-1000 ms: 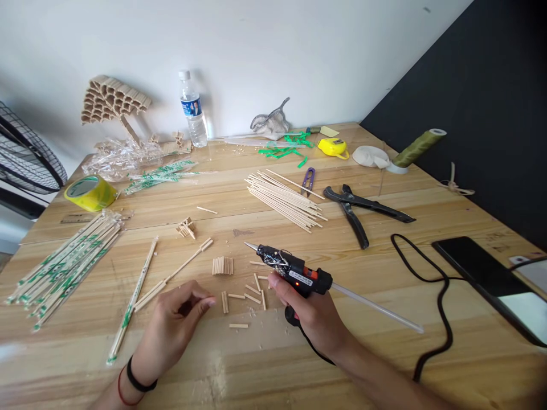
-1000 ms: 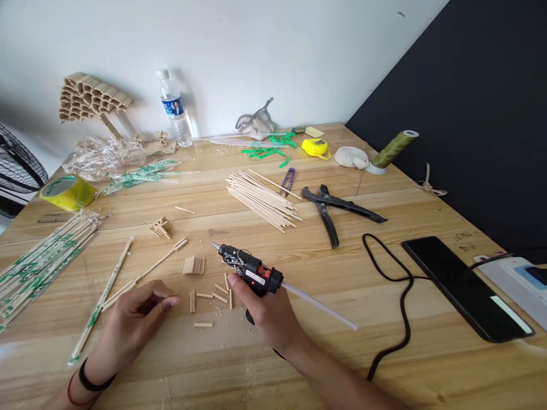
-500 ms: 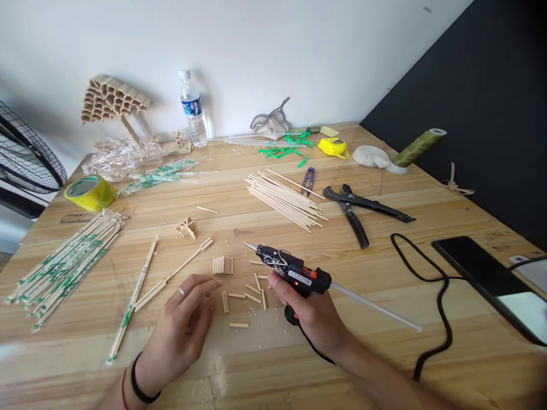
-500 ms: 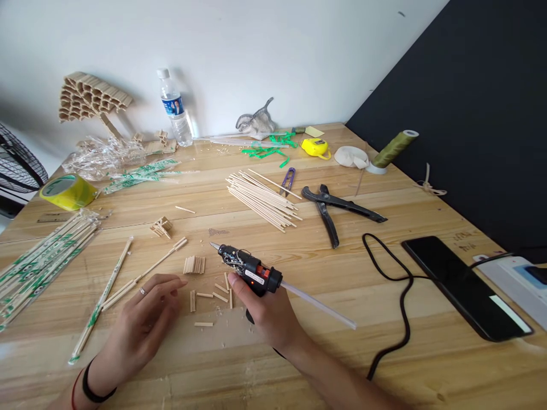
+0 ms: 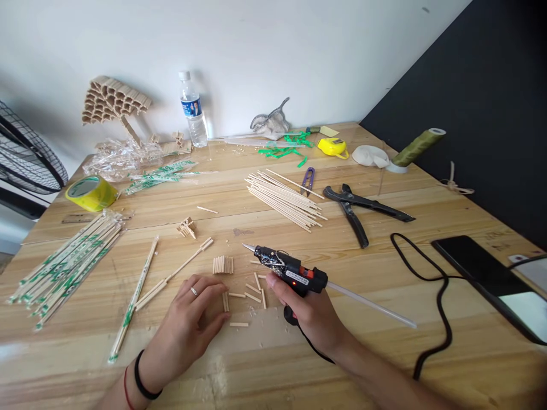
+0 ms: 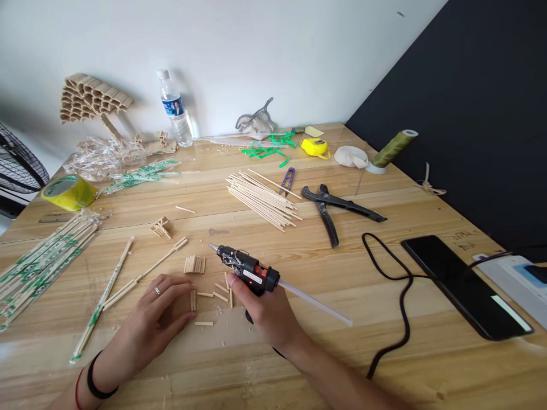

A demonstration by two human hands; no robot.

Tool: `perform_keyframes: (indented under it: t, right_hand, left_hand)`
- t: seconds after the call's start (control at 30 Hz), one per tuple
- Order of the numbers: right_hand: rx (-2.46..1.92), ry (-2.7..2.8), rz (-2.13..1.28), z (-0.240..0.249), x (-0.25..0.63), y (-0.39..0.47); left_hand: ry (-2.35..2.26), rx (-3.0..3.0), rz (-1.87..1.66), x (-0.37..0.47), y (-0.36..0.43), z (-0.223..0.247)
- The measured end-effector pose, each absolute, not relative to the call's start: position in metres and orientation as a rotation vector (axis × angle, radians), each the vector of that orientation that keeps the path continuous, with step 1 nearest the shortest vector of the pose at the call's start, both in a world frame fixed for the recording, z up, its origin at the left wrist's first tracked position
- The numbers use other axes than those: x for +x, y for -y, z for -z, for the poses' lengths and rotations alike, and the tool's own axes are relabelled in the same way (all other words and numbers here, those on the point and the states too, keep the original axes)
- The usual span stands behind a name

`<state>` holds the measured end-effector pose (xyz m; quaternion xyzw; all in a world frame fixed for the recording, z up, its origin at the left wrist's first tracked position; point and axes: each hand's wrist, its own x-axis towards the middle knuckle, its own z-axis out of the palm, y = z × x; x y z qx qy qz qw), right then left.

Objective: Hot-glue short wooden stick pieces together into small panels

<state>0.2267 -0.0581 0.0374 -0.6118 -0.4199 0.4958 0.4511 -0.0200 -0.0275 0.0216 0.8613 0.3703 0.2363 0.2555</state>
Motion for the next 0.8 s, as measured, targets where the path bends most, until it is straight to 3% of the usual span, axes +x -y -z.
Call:
perform_keyframes:
  t: [0.3, 0.8]
  right_hand:
    - [-1.485, 1.062, -1.284, -0.0345, 0.2261, 0.0593]
    - [-1.387, 1.169, -1.361, -0.0404, 0.2262, 0.0591]
  left_hand:
    - [-1.034, 2.245, -0.687, -0.0198, 0.0284, -0.0212]
    - [-1.159, 1.561, -0.851, -0.0215, 0.0252, -0.0259]
